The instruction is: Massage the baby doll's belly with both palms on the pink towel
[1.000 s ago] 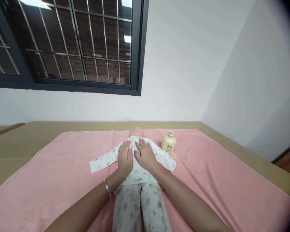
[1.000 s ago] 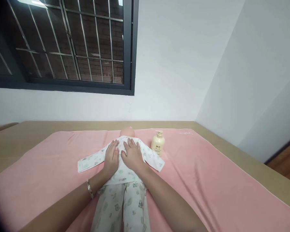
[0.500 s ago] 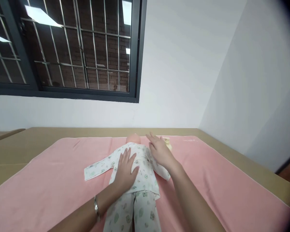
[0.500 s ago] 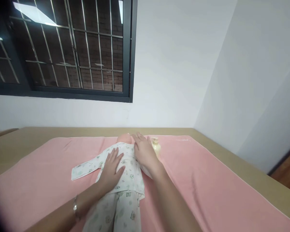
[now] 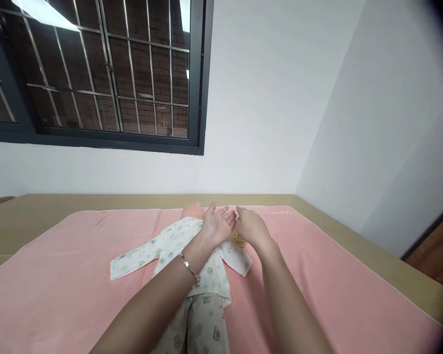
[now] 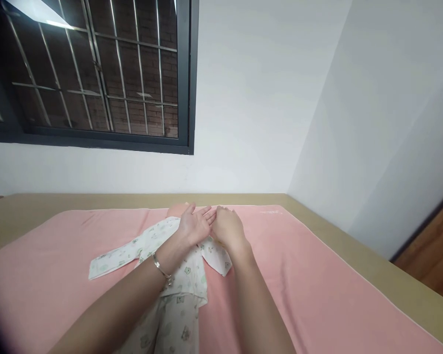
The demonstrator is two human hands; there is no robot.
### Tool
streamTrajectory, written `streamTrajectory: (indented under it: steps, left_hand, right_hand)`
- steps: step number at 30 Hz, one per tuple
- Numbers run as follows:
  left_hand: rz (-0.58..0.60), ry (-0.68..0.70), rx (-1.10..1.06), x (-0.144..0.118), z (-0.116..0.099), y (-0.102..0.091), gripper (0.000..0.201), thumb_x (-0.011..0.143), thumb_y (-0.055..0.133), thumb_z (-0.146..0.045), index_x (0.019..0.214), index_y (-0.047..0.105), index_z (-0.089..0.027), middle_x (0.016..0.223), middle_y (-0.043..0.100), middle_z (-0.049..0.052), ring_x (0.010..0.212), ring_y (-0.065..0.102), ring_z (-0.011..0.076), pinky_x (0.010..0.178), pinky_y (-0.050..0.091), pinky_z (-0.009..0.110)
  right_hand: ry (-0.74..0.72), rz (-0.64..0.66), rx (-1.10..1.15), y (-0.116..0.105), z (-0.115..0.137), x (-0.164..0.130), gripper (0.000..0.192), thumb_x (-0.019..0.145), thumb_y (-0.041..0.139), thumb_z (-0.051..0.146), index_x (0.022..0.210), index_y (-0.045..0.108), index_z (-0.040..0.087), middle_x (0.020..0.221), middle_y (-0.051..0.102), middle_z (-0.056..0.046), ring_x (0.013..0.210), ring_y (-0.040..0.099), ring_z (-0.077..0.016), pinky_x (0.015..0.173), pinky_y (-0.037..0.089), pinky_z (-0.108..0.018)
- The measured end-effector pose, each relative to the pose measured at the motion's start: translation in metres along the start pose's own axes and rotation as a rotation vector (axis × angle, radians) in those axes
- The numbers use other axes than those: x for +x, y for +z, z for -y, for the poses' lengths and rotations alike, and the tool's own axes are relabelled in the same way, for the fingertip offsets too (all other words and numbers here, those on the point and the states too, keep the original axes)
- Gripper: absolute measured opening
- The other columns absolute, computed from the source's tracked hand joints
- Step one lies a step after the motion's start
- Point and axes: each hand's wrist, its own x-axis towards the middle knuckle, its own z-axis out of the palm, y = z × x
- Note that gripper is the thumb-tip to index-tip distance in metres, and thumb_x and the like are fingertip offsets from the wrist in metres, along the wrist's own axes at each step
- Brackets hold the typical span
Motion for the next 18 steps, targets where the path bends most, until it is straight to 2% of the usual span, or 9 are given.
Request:
streamTrajectory:
  steps: [3,6,9,12,15,18]
  left_hand:
    - [0.015,-0.017,-0.029,0.006,0.004,-0.007,0.070,0.093,0.036,-0.052,0.147,0.025,-0.009,0.143,0.046,0.021,0.117,0.060,0.0232,0.086,0.055,0.033]
    - [0.035,-0.065,-0.018,-0.001,0.005,-0.013,0.064,0.094,0.034,-0.052,0.145,0.031,-0.012,0.135,0.053,0.020,0.108,0.065,0.0243,0.079,0.055,0.035]
    - [0.045,-0.132,-0.001,-0.021,0.000,-0.017,0.062,0.094,0.035,-0.052,0.141,0.036,-0.012,0.129,0.058,0.022,0.101,0.067,0.0267,0.075,0.055,0.037]
    - [0.033,-0.165,0.013,-0.050,-0.009,-0.017,0.058,0.094,0.038,-0.048,0.137,0.041,-0.010,0.124,0.061,0.021,0.100,0.067,0.0281,0.081,0.054,0.040]
    - [0.077,-0.161,0.013,-0.081,-0.019,-0.014,0.054,0.096,0.036,-0.045,0.135,0.045,-0.009,0.121,0.063,0.020,0.105,0.065,0.0280,0.090,0.050,0.041]
    - [0.252,-0.155,-0.023,-0.110,-0.030,-0.008,0.056,0.097,0.032,-0.046,0.139,0.043,-0.011,0.126,0.062,0.018,0.115,0.061,0.0290,0.103,0.042,0.043]
  right_hand:
    - [0.051,-0.010,-0.042,-0.004,0.005,-0.002,0.039,0.084,0.041,0.009,0.117,0.061,0.011,0.109,0.069,-0.016,0.104,0.065,-0.0268,0.084,0.045,-0.032]
    - [0.068,-0.022,-0.030,-0.007,0.007,-0.003,0.043,0.086,0.038,0.010,0.124,0.058,0.013,0.115,0.067,-0.015,0.109,0.063,-0.0259,0.085,0.045,-0.032]
    - [0.112,-0.011,-0.047,-0.011,0.014,-0.009,0.043,0.088,0.036,0.013,0.126,0.058,0.014,0.116,0.066,-0.015,0.110,0.062,-0.0277,0.089,0.044,-0.037]
    - [0.172,-0.006,-0.011,-0.016,0.032,-0.022,0.044,0.092,0.033,0.020,0.129,0.056,0.014,0.117,0.065,-0.016,0.111,0.061,-0.0303,0.091,0.044,-0.043]
    - [0.010,-0.033,0.114,-0.013,0.056,-0.039,0.047,0.097,0.030,0.027,0.137,0.051,0.014,0.135,0.055,-0.016,0.127,0.050,-0.0296,0.104,0.037,-0.047]
    - [-0.208,-0.103,0.204,0.000,0.081,-0.056,0.053,0.101,0.026,0.039,0.145,0.042,0.014,0.151,0.037,-0.014,0.144,0.026,-0.0294,0.116,0.022,-0.053]
